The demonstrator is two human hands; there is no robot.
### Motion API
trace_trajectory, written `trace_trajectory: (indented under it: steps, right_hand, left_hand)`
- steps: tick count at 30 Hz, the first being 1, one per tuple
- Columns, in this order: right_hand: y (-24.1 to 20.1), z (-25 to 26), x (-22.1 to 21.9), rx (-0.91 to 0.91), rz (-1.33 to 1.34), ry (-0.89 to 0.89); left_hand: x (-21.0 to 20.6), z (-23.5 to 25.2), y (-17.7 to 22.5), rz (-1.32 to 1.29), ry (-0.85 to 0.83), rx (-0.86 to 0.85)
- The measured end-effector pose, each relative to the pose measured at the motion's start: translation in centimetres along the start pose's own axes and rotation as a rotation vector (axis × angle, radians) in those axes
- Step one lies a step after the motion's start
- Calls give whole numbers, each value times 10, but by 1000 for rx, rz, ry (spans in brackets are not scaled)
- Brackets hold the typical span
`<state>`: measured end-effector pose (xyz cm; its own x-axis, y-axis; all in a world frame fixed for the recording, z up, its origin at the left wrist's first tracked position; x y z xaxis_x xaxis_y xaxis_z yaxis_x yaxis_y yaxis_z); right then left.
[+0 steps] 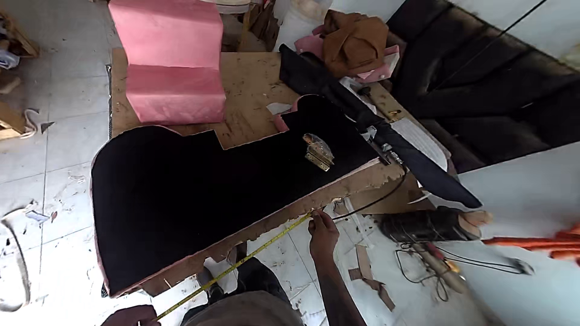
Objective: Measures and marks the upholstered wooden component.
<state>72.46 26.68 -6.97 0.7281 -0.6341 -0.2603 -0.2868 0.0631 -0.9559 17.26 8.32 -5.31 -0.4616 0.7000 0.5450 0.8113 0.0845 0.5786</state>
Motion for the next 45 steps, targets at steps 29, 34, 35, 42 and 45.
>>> trace_trajectory:
  steps: [29, 34, 35, 42, 45]
  right_hand:
    - [37, -1, -47, -51, -25, -159]
    - [39, -3, -48, -35, -33, -139]
    - [39, -3, -48, -32, -43, -140]
    - [37, -3, -50, -40, -74, -134]
    - [37, -4, -52, -38, -80, -141]
  left_hand:
    - [34, 25, -31, 98, 164, 365]
    - [35, 25, -30, 115, 165, 379]
    - [35, 24, -27, 127, 165, 372]
    - [36, 26, -22, 188, 180, 355]
    - [37, 22, -23, 172, 194, 375]
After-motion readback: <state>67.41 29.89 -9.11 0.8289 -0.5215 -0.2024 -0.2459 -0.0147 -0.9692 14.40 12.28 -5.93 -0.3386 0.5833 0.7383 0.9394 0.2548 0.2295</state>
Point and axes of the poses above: each hand's wrist, its own z-axis towards the middle knuckle, its own x-axis out of the back of the hand, y = z × x, the point moved 8 cm from there along z, towards the middle knuckle, and after that the axes turned 15 degrees about z, right-handed, at the moved point
